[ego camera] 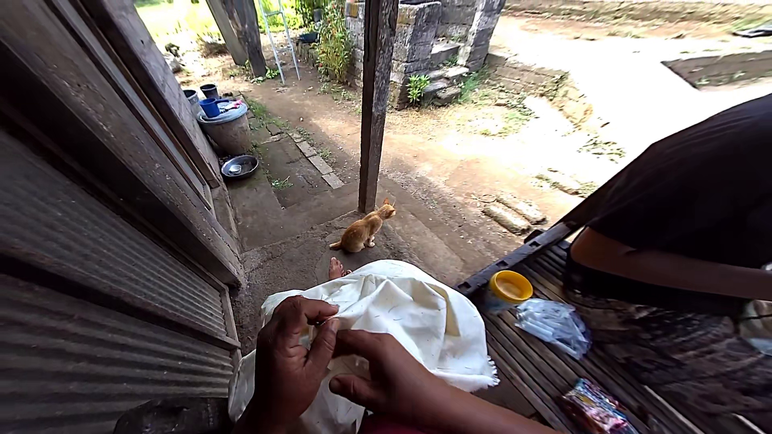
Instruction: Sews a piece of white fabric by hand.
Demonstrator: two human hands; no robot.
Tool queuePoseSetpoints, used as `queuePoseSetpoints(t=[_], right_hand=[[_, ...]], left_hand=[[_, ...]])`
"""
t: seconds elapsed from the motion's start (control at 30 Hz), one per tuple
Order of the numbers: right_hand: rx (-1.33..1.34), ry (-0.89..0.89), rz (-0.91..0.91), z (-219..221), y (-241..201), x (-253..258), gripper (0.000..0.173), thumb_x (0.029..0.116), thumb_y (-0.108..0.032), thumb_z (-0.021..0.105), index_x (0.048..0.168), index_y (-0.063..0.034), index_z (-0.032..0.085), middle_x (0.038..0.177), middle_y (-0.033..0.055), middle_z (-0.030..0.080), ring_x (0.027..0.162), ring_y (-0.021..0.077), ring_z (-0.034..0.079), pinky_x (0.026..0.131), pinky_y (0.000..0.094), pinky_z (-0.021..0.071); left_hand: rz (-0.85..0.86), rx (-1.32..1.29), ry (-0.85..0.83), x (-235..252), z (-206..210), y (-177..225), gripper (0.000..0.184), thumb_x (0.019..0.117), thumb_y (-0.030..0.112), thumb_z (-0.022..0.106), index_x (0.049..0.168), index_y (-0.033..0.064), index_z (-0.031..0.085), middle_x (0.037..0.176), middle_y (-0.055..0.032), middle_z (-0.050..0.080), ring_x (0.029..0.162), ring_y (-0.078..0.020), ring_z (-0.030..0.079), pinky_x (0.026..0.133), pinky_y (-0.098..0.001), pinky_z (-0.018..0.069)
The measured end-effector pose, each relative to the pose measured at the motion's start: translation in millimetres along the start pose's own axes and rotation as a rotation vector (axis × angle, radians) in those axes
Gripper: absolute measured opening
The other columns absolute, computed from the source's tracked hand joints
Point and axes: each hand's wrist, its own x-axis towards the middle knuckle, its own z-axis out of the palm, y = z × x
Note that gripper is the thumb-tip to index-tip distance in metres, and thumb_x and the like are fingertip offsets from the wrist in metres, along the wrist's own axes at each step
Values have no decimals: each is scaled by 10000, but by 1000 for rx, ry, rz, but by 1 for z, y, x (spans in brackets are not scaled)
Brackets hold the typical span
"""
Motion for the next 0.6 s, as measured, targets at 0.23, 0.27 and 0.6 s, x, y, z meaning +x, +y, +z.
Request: queuePoseSetpoints(t=[0.23, 0.27, 0.6], right_hand=[[305, -5, 160, -36, -24, -1, 197, 1060, -186, 550, 1077, -45, 688, 841, -44, 631, 643, -23, 538, 564, 146, 455], [250, 41, 121, -41, -24, 0, 203, 1059, -193, 553, 1029, -59, 702, 829, -64, 617, 650, -46, 506, 571, 123, 417], [-221, 131, -144, -63, -34, 6, 83, 924, -160, 675, 921, -87, 715, 819, -12, 636, 727, 4, 578, 631, 143, 481]], left_hand=[[-32, -46, -127, 2, -17, -2, 153, 989, 308, 682, 1071, 183, 710, 995, 87, 707, 976, -22, 655, 916, -224, 541], [-18, -23, -139, 2, -18, -1, 167, 988, 336, 679, 1073, 197, 711, 994, 99, 712, 986, -17, 651, 946, -242, 523], [217, 480, -140, 1, -22, 6, 267, 1059, 412, 527, 1159, 220, 684, 947, 41, 734, 912, -72, 679, 1106, -435, 369]])
